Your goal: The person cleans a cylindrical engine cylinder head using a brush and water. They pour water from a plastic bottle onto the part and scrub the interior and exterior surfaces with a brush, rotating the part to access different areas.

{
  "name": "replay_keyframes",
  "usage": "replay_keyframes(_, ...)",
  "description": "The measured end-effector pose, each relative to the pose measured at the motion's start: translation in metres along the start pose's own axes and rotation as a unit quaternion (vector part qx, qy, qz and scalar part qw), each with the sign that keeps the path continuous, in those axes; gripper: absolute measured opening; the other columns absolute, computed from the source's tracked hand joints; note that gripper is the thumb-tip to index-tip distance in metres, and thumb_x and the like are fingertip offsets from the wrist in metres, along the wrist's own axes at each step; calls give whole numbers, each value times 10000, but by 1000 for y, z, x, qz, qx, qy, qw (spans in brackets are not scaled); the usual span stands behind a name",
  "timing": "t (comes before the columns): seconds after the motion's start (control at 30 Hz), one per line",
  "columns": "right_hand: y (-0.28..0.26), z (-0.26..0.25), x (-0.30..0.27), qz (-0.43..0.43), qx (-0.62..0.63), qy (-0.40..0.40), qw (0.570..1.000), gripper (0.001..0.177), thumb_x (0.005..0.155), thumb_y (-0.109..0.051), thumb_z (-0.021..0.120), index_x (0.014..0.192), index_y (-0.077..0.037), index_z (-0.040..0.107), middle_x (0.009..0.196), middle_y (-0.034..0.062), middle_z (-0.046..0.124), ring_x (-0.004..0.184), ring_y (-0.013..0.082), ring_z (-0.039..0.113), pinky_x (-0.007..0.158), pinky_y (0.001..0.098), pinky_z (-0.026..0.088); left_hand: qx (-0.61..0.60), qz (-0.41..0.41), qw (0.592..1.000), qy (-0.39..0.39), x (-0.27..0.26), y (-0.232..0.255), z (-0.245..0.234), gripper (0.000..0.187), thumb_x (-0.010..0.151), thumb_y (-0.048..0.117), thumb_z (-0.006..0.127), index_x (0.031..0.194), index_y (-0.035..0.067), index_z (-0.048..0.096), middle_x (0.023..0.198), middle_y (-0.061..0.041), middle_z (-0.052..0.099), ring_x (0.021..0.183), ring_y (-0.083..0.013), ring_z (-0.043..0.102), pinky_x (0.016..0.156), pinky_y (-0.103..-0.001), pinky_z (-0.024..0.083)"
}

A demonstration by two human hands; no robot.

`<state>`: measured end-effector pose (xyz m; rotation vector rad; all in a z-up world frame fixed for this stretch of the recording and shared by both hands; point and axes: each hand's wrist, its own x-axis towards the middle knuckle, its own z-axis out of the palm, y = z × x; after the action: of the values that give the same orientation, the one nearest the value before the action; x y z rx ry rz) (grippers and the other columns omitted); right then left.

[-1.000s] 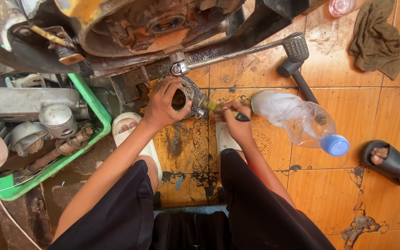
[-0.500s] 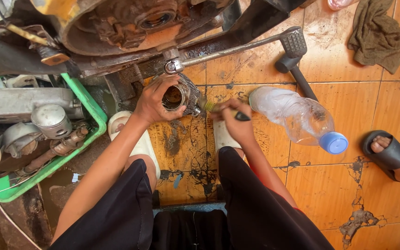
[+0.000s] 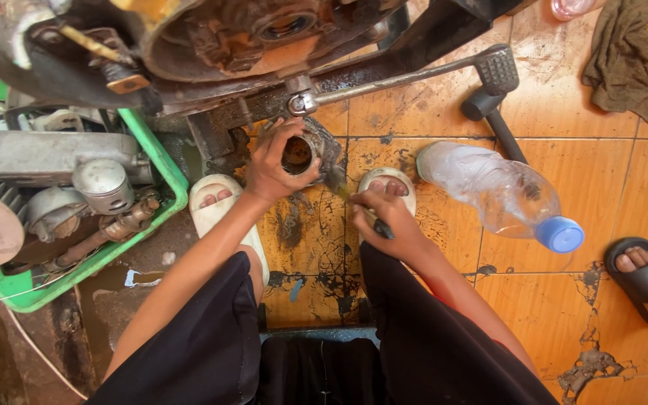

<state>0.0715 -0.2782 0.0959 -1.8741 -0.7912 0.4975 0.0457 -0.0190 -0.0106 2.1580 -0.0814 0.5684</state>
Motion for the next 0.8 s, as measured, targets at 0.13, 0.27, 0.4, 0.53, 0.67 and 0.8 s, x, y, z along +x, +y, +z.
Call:
replay_keyframes(0.13, -1, 3, 10, -36, -10, 120, 992, 180, 964, -64, 618, 1058, 32, 736, 827, 202, 736, 783, 405, 741, 727, 420, 593, 19, -87, 996, 32, -11, 20, 17, 512, 878, 328, 865, 1271, 122, 610, 1385, -130, 681, 1296, -397, 667, 1201, -639, 481)
replay_keyframes(0.27, 10, 18, 1, -27, 45, 47, 998, 183, 956, -78, 620, 1015, 34, 751, 771, 222, 733, 706, 390, 739, 675, 456, 586, -49, -190, 981, 12, -1, 45, 9, 464, 961, 259, 806, 1283, 81, 523, 1431, -235, 547, 1353, -543, 550, 1157, -801, 403)
replay_keyframes(0.4, 3, 1, 17, -27, -24, 162, 986, 205, 982, -101, 618, 1093, -6, 761, 817, 182, 752, 780, 394, 744, 689, 416, 584, -30, -106, 989, -102, 3, -12, -11, 759, 903, 530, 818, 1396, 57, 488, 1414, -261, 498, 1326, -587, 537, 1064, -834, 446)
replay_keyframes(0.53, 27, 33, 4, -45, 0, 41, 998, 151, 937, -70, 655, 1065, -9, 707, 831, 191, 716, 784, 381, 708, 784, 446, 535, 98, 35, 978, -182, 17, -27, -52, 811, 907, 633, 784, 1443, 62, 576, 1280, -241, 610, 1233, -485, 637, 1067, -656, 509)
replay_keyframes(0.67, 11, 37, 10, -52, 107, -36, 992, 216, 1001, -87, 566, 1063, 41, 728, 773, 227, 711, 674, 360, 692, 677, 435, 571, 72, 3, 979, -192, 3, -44, -35, 587, 1111, 535, 497, 1396, 34, 607, 1206, -235, 609, 1115, -499, 672, 978, -692, 562)
replay_keyframes(0.8, 18, 5, 17, -69, -6, 3, 998, 196, 988, -112, 594, 1126, -35, 711, 803, 165, 721, 705, 380, 710, 682, 433, 567, 100, -33, 975, -197, -2, -49, -34, 565, 1100, 508, 449, 1373, 41, 611, 1086, -193, 550, 923, -463, 660, 790, -635, 596)
